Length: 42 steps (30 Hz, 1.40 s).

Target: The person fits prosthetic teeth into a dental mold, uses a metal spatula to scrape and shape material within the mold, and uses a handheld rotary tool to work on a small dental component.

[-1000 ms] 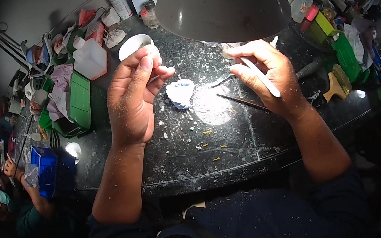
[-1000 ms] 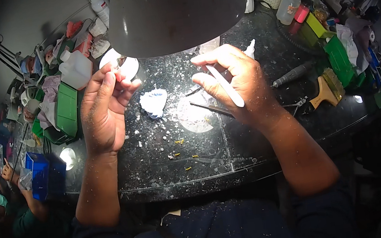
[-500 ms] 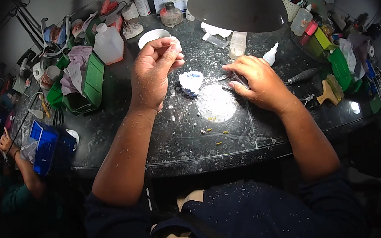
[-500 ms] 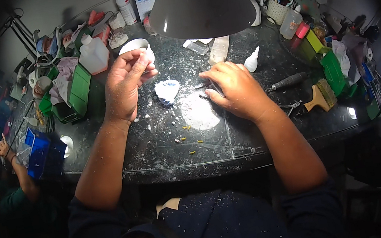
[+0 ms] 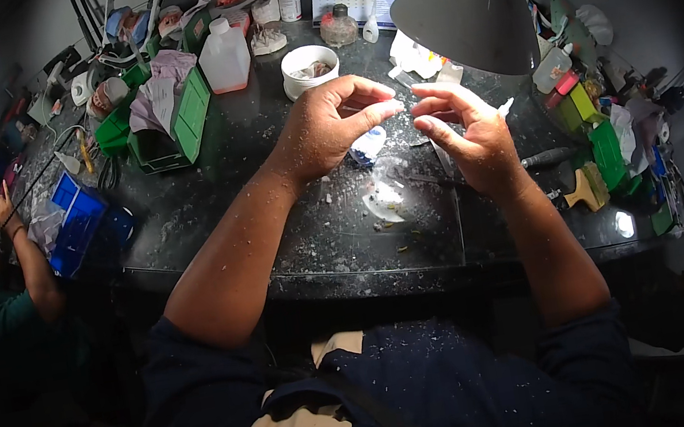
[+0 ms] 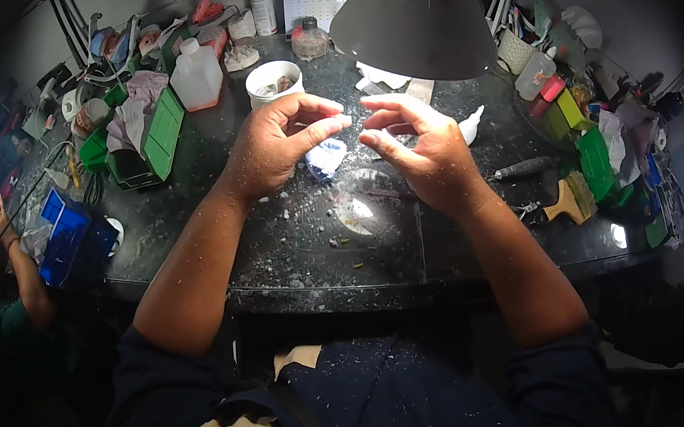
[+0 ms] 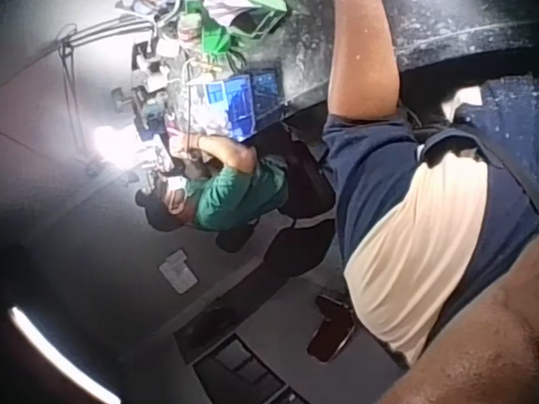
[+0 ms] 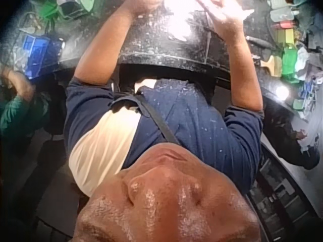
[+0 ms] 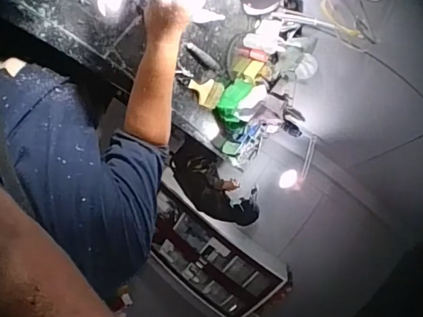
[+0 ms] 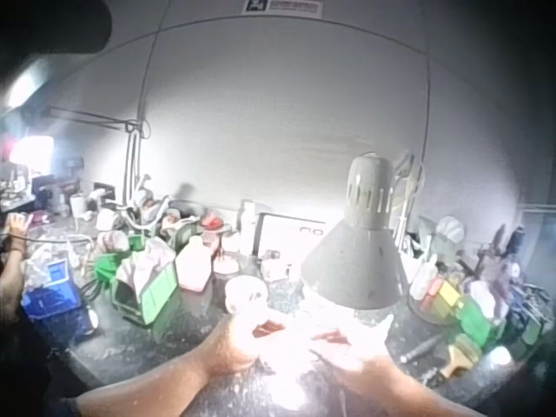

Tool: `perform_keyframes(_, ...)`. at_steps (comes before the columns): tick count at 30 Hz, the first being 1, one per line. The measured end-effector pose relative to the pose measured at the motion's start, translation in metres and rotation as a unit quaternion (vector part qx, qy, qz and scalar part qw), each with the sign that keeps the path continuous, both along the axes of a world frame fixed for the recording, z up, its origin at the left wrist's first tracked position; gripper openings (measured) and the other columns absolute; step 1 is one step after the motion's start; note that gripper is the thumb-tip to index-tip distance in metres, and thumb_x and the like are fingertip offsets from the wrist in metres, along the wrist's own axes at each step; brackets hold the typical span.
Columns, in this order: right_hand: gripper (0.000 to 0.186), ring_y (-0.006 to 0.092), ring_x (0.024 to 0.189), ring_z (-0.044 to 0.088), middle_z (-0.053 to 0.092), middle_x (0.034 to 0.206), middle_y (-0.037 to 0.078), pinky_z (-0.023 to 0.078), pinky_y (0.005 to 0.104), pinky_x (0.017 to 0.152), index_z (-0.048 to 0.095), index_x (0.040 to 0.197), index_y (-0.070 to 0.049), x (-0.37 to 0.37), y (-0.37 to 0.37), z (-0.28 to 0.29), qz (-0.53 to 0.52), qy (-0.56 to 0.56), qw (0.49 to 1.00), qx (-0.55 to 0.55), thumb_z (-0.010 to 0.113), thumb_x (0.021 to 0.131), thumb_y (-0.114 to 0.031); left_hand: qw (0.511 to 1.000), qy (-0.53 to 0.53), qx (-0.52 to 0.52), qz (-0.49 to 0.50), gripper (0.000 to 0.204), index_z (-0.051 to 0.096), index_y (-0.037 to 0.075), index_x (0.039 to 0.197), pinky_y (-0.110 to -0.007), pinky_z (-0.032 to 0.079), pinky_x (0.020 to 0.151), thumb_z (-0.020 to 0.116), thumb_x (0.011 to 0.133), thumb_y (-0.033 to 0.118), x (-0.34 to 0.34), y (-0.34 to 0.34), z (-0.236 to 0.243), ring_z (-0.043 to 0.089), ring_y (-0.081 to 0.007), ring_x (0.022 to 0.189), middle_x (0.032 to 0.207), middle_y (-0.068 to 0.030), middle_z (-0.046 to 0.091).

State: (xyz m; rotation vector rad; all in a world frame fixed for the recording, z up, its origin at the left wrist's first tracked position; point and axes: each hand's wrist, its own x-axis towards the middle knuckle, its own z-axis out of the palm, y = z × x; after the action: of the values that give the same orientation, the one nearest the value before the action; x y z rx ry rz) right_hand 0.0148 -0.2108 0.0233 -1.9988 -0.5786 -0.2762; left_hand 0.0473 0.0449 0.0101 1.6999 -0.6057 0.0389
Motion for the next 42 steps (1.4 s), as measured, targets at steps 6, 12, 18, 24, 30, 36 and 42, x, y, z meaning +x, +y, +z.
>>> perform_keyframes(6, 0.019, 0.0194, 0.097, 0.080, 0.084, 0.100, 0.009, 0.060, 0.0334, 0.087, 0.083, 0.110, -0.005, 0.002, 0.015, 0.017, 0.029, -0.078, 0.995, -0.060, 0.088, 0.097, -0.018, 0.994, 0.082, -0.038, -0.058, 0.024, 0.071, 0.003, 0.121, -0.030, 0.058, 0.099, 0.082, 0.104, 0.016, 0.001, 0.004, 0.001, 0.074, -0.0124, 0.105, 0.113, -0.0071, 0.078)
perform_keyframes(12, 0.022, 0.0179, 0.097, 0.080, 0.083, 0.103, 0.009, 0.062, 0.0328, 0.090, 0.081, 0.113, -0.003, 0.000, -0.003, -0.005, 0.004, -0.069, 0.997, -0.041, 0.089, 0.095, -0.013, 0.982, -0.086, 0.165, -0.045, 0.059, 0.067, 0.004, 0.139, -0.040, 0.053, 0.114, 0.091, 0.092, 0.030, 0.001, 0.007, 0.019, 0.071, -0.0269, 0.126, 0.127, -0.0124, 0.077)
perform_keyframes(18, 0.031, 0.0168, 0.108, 0.076, 0.078, 0.120, 0.012, 0.062, 0.0332, 0.102, 0.076, 0.123, 0.002, -0.001, 0.000, -0.028, 0.046, 0.091, 0.977, 0.190, 0.087, 0.095, -0.006, 0.930, -0.143, 0.339, -0.027, 0.079, 0.062, 0.009, 0.149, -0.047, 0.045, 0.123, 0.094, 0.081, 0.031, 0.004, 0.019, -0.001, 0.061, -0.0372, 0.139, 0.145, -0.0178, 0.067)
perform_keyframes(24, 0.027, 0.0177, 0.109, 0.077, 0.079, 0.116, 0.013, 0.062, 0.0340, 0.102, 0.077, 0.121, 0.003, -0.002, -0.004, -0.021, 0.062, 0.083, 0.973, 0.207, 0.084, 0.096, -0.004, 0.957, -0.119, 0.265, 0.000, 0.066, 0.066, 0.007, 0.143, -0.042, 0.050, 0.114, 0.089, 0.081, 0.013, 0.003, 0.006, 0.005, 0.065, -0.0298, 0.132, 0.135, -0.0134, 0.068)
perform_keyframes(30, 0.025, 0.0203, 0.102, 0.079, 0.080, 0.105, 0.014, 0.062, 0.0338, 0.093, 0.079, 0.115, 0.003, -0.001, -0.009, -0.016, 0.057, 0.032, 0.987, 0.149, 0.085, 0.093, -0.008, 0.984, -0.104, 0.145, 0.021, 0.073, 0.063, 0.006, 0.146, -0.041, 0.053, 0.112, 0.090, 0.079, 0.008, -0.009, -0.015, -0.002, 0.066, -0.0304, 0.132, 0.143, -0.0151, 0.064)
perform_keyframes(36, 0.024, 0.0214, 0.095, 0.077, 0.079, 0.103, 0.014, 0.061, 0.0342, 0.087, 0.080, 0.112, 0.001, -0.001, -0.013, -0.008, 0.040, -0.042, 0.992, 0.110, 0.087, 0.092, -0.011, 0.999, -0.013, -0.030, 0.024, 0.080, 0.057, -0.002, 0.150, -0.032, 0.054, 0.102, 0.097, 0.081, 0.007, -0.022, -0.028, -0.009, 0.066, -0.0162, 0.126, 0.138, -0.0118, 0.068)
perform_keyframes(42, 0.020, 0.0180, 0.097, 0.075, 0.078, 0.106, 0.012, 0.061, 0.0318, 0.087, 0.080, 0.113, 0.001, -0.007, -0.006, -0.008, 0.026, -0.008, 0.984, 0.176, 0.085, 0.097, -0.010, 0.991, -0.117, 0.051, 0.044, 0.077, 0.065, 0.003, 0.142, -0.033, 0.059, 0.092, 0.104, 0.077, 0.018, -0.022, -0.026, -0.011, 0.072, -0.0182, 0.112, 0.130, -0.0127, 0.074)
